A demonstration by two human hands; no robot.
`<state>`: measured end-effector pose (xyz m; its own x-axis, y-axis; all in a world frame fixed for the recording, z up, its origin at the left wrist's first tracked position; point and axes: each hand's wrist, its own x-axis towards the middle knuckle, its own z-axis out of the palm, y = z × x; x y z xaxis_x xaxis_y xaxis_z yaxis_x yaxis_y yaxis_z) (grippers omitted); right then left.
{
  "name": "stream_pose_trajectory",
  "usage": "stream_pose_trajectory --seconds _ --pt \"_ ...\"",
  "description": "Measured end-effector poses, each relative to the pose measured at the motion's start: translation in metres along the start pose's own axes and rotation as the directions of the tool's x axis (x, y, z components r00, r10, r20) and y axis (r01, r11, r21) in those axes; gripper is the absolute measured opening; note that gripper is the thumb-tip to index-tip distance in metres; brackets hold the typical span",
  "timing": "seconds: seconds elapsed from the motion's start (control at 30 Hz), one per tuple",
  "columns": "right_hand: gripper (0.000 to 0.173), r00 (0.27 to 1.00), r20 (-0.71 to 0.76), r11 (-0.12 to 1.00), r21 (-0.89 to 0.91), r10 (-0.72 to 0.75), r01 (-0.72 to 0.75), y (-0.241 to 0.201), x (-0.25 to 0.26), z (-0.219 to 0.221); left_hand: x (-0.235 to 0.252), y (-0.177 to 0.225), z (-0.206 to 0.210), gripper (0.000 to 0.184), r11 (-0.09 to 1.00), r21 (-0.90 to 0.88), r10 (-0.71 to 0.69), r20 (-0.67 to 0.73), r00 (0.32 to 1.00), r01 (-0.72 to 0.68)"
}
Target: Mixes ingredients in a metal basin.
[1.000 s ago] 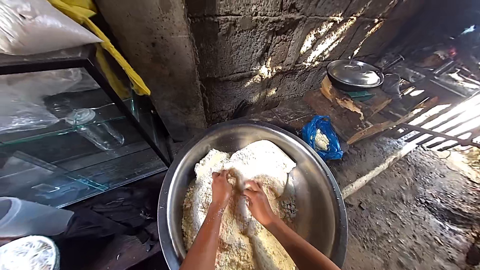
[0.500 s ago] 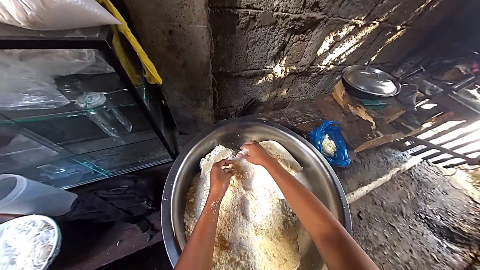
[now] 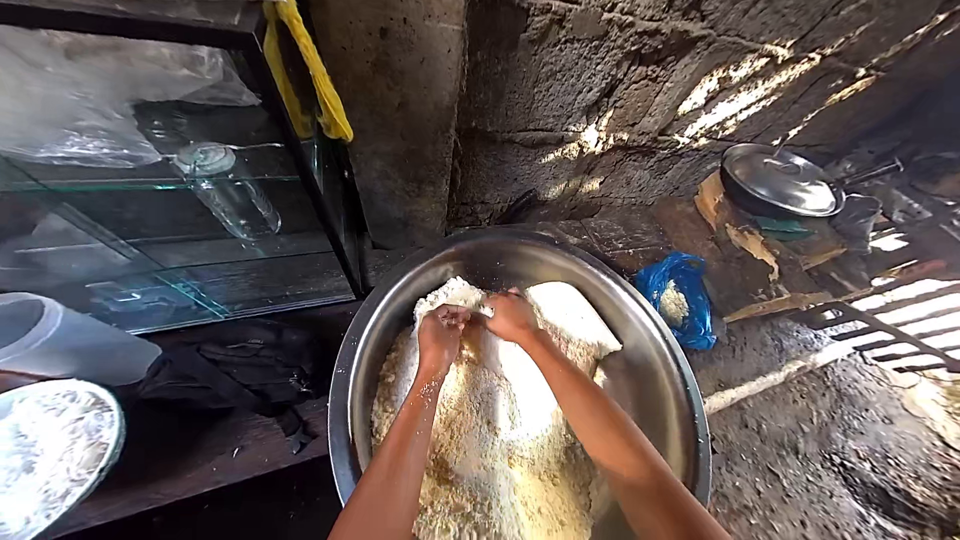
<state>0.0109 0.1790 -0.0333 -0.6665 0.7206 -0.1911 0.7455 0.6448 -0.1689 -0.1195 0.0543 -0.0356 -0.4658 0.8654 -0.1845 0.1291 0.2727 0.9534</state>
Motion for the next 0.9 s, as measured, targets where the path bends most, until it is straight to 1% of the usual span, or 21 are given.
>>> stream_pose_trajectory --seconds 0.1,0.17,0.2,0.27,0.33,0.37,0.43,0.53,0.6,0.63,0.7,0.77,0.83,0.9 --pt "0.050 0.973 -0.212 0.995 -0.035 -0.095 0.090 0.005 -0.007 0.007 -0.003 -0.003 0.008 0.023 1.000 0.005 0.017 0.097 0.995 -0.018" --pt "0.050 0.923 -0.345 0.985 -0.053 -0.170 0.162 0.009 -0.009 0.010 -0.004 -0.006 0.015 0.026 0.999 0.024 0.024 0.129 0.991 -0.027" --pt "0.049 0.904 -0.380 0.980 -0.051 -0.199 0.194 0.010 -0.010 0.013 -0.005 -0.007 0.017 0.027 0.999 0.037 0.020 0.132 0.991 -0.025" --pt "0.038 0.898 -0.374 0.967 0.012 -0.232 0.255 0.015 -0.011 0.020 -0.004 -0.009 0.018 0.027 0.999 0.043 0.003 0.119 0.993 -0.008" --pt "0.024 0.906 -0.352 0.935 0.176 -0.234 0.309 0.021 -0.023 0.025 -0.002 -0.007 0.014 0.026 0.999 0.032 0.008 0.089 0.996 -0.011" --pt "0.020 0.915 -0.335 0.914 0.250 -0.227 0.319 0.025 -0.036 0.025 -0.002 -0.004 0.012 0.026 0.999 0.031 0.013 0.081 0.997 -0.015" --pt "0.020 0.921 -0.321 0.902 0.293 -0.221 0.318 0.037 -0.073 0.022 -0.002 -0.001 0.010 0.030 0.999 0.034 0.007 0.084 0.996 -0.010" --pt "0.018 0.938 -0.291 0.913 0.301 -0.186 0.275 0.050 -0.131 0.012 -0.004 0.003 0.018 0.033 0.999 -0.037 -0.024 0.111 0.994 0.028" --pt "0.016 0.956 -0.240 0.929 0.286 -0.169 0.236 0.049 -0.156 0.013 -0.006 0.001 0.026 0.033 0.995 -0.089 -0.023 0.123 0.992 0.034" --pt "0.017 0.965 -0.215 0.945 0.255 -0.151 0.204 0.047 -0.162 0.016 -0.006 -0.001 0.029 0.033 0.996 -0.082 -0.015 0.127 0.992 0.025" --pt "0.024 0.984 -0.162 0.974 0.196 -0.078 0.109 0.037 -0.168 0.027 -0.007 -0.002 0.032 0.032 1.000 -0.028 0.014 0.142 0.990 -0.010" --pt "0.025 0.990 -0.139 0.981 0.193 0.009 0.019 0.026 -0.171 0.034 -0.007 -0.002 0.031 0.028 0.999 0.032 0.031 0.160 0.987 -0.036" --pt "0.022 0.988 -0.146 0.972 0.235 0.048 -0.012 0.022 -0.173 0.035 -0.010 -0.001 0.027 0.025 0.999 0.037 0.027 0.184 0.983 -0.035" --pt "0.019 0.987 -0.144 0.939 0.343 0.074 -0.020 0.024 -0.175 0.027 -0.011 0.005 0.024 0.024 1.000 0.016 0.014 0.179 0.984 -0.018"
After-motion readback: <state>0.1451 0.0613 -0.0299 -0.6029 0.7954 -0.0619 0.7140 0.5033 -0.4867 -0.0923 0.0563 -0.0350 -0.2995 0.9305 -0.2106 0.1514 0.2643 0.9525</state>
